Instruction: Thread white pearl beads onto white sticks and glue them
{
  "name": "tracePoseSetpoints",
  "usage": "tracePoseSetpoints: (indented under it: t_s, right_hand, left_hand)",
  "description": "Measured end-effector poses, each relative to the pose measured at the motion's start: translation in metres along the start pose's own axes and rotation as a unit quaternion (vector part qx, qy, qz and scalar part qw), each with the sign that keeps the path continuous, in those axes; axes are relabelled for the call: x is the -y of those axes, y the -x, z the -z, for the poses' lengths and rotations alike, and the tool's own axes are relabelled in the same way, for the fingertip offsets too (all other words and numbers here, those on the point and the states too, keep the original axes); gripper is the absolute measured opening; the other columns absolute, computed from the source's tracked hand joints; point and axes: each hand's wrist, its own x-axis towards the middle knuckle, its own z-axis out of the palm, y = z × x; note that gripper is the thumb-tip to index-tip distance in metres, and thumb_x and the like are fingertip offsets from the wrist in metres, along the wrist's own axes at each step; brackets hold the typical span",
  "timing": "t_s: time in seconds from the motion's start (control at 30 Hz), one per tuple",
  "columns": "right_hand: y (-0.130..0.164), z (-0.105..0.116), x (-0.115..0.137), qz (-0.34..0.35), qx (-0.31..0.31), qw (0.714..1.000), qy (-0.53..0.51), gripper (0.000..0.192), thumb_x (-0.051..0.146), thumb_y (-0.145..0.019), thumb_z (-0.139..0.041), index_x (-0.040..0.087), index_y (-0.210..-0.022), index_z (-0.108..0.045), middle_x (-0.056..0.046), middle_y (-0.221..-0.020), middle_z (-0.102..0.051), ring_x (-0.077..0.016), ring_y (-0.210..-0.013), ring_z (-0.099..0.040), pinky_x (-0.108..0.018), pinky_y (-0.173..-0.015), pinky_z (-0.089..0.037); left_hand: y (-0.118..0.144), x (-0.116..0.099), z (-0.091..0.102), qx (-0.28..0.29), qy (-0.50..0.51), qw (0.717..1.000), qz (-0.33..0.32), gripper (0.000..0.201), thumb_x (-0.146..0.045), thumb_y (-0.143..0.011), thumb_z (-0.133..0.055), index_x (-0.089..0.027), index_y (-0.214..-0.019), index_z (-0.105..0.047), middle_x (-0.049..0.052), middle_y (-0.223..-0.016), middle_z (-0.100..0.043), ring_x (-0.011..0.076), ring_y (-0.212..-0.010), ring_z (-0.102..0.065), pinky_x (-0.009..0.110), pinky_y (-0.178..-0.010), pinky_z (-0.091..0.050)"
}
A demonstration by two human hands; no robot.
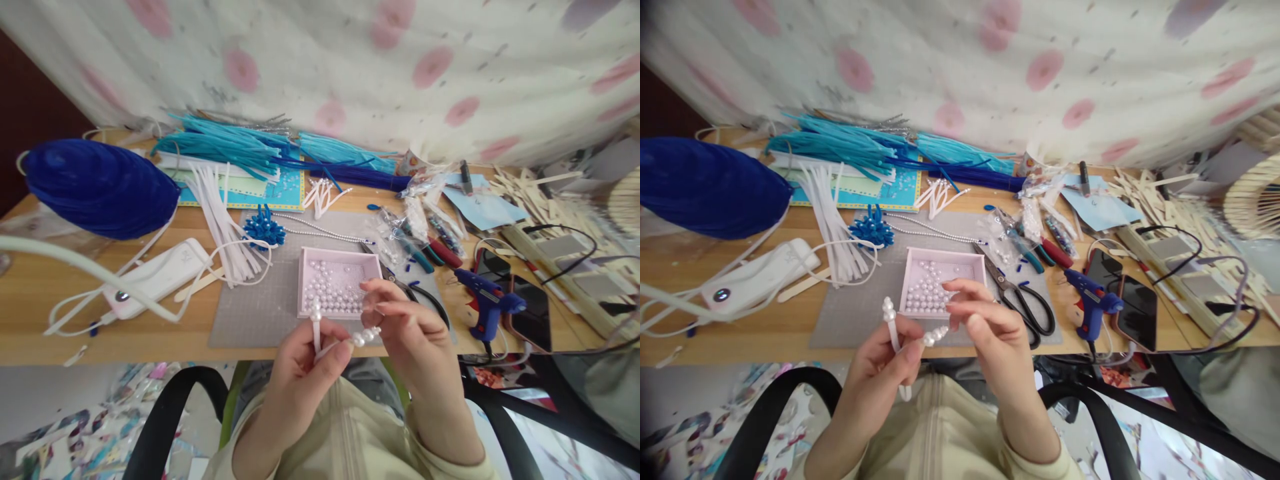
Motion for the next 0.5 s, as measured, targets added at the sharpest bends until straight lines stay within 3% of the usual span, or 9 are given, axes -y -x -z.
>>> tracePoseSetpoints:
  t_s: [0.17,0.3,0.5]
  right_hand:
    - [0.007,0.001,0.002,0.038,-0.027,0.998,0.041,0.040,0.053,-0.100,-0.047,0.035,-0.097,-0.083,-0.007,-0.119,-0.066,-0.0213,-0.087,-0.057,-0.035,-0.074,-0.051]
    - [0.017,-0.002,0.002,0.075,-0.033,0.992,0.095,0.042,0.050,-0.103,-0.041,0.037,-0.102,-0.081,-0.004,-0.127,-0.061,-0.0237,-0.101,-0.054,-0.039,-0.088,-0.049]
    - [0.022,0.001,0.002,0.082,-0.001,0.990,0.117,0.042,0.046,-0.105,-0.039,0.037,-0.108,-0.079,-0.003,-0.136,-0.057,-0.0239,-0.105,-0.052,-0.039,-0.090,-0.049]
  left_hand:
    - [-0.001,0.001,0.000,-0.006,0.003,1.000,-0.003,0.038,-0.056,-0.072,-0.082,-0.020,-0.077,-0.071,-0.007,-0.055,-0.039,0.0078,-0.051,-0.030,0.025,-0.050,-0.022]
    - [0.000,0.002,0.001,-0.008,0.004,1.000,-0.006,0.036,-0.054,-0.072,-0.082,-0.020,-0.077,-0.072,-0.006,-0.057,-0.041,0.0078,-0.052,-0.031,0.025,-0.050,-0.023]
    - [0.003,0.003,0.001,0.006,-0.003,1.000,-0.010,0.034,-0.052,-0.075,-0.081,-0.020,-0.079,-0.071,-0.008,-0.057,-0.039,0.0070,-0.053,-0.029,0.023,-0.051,-0.025]
